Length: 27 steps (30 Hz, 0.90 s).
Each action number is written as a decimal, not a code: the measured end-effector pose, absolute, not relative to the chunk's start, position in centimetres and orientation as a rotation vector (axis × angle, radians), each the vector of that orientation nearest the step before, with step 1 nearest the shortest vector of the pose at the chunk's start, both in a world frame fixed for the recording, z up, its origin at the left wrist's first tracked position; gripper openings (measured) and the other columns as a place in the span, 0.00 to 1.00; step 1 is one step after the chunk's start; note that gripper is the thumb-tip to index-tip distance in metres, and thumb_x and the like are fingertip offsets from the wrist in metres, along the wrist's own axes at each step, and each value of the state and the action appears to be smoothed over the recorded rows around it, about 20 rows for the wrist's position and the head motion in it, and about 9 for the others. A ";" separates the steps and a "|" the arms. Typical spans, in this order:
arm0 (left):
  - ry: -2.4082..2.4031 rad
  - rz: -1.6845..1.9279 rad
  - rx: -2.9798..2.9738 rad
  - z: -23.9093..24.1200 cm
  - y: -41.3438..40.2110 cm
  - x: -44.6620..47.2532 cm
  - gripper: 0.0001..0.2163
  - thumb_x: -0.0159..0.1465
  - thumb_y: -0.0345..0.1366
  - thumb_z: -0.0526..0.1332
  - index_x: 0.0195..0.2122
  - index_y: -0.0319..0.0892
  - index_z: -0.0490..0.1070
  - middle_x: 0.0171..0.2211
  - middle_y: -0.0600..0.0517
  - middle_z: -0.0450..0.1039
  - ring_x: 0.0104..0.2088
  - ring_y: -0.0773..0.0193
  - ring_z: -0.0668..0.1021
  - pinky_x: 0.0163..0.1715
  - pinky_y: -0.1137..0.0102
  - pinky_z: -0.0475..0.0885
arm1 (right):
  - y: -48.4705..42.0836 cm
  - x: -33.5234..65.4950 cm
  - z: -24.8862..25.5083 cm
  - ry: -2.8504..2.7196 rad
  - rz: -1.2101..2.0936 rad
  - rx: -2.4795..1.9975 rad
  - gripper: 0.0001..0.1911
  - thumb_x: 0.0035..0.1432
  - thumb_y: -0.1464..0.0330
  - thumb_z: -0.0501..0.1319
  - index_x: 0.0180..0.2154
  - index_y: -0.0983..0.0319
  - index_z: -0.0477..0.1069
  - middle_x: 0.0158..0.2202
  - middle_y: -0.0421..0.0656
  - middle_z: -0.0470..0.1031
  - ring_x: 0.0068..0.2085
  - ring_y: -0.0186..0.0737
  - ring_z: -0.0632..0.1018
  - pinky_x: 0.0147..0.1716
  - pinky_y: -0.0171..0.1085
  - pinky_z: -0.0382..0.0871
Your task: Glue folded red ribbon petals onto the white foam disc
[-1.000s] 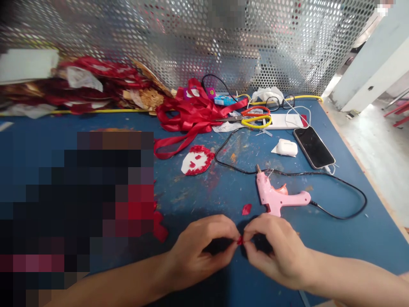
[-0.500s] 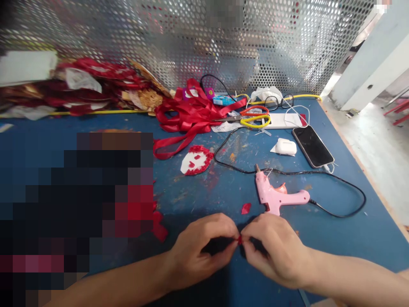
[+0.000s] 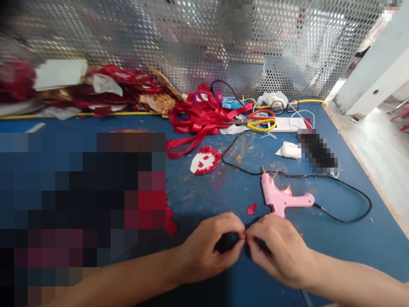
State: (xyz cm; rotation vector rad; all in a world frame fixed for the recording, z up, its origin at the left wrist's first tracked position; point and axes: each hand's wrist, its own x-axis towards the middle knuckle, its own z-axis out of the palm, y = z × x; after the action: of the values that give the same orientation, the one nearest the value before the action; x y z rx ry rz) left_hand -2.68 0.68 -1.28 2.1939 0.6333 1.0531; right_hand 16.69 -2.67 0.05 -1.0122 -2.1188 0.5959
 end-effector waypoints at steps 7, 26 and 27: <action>0.632 1.424 2.263 -0.9 0.8 -2.9 0.17 0.55 0.24 0.55 0.45 0.43 0.58 0.30 0.51 0.69 0.32 0.63 0.75 0.33 0.68 0.75 | -2.2 17.2 0.8 -2.030 0.464 -1.068 0.12 0.56 0.76 0.59 0.41 0.58 0.65 0.30 0.39 0.76 0.30 0.35 0.78 0.32 0.32 0.74; 0.183 1.272 2.864 -2.0 -0.1 -2.6 0.06 0.63 0.34 0.57 0.31 0.46 0.73 0.21 0.58 0.71 0.20 0.71 0.70 0.15 0.73 0.55 | 13.8 5.5 3.6 -2.732 0.307 -1.532 0.17 0.53 0.77 0.56 0.46 0.64 0.63 0.36 0.47 0.78 0.37 0.42 0.78 0.28 0.32 0.61; 0.173 1.250 2.874 -2.0 -0.1 -2.6 0.07 0.63 0.35 0.57 0.31 0.47 0.73 0.21 0.58 0.70 0.19 0.71 0.68 0.14 0.72 0.54 | 13.7 5.4 3.8 -2.773 0.271 -1.551 0.18 0.53 0.77 0.56 0.47 0.64 0.63 0.37 0.49 0.78 0.37 0.43 0.78 0.27 0.32 0.60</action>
State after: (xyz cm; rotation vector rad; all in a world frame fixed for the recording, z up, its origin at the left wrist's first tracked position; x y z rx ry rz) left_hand -2.60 -0.11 -2.00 2.8736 0.1726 1.2499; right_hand 5.39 13.73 3.77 -1.5513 -2.7730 0.2713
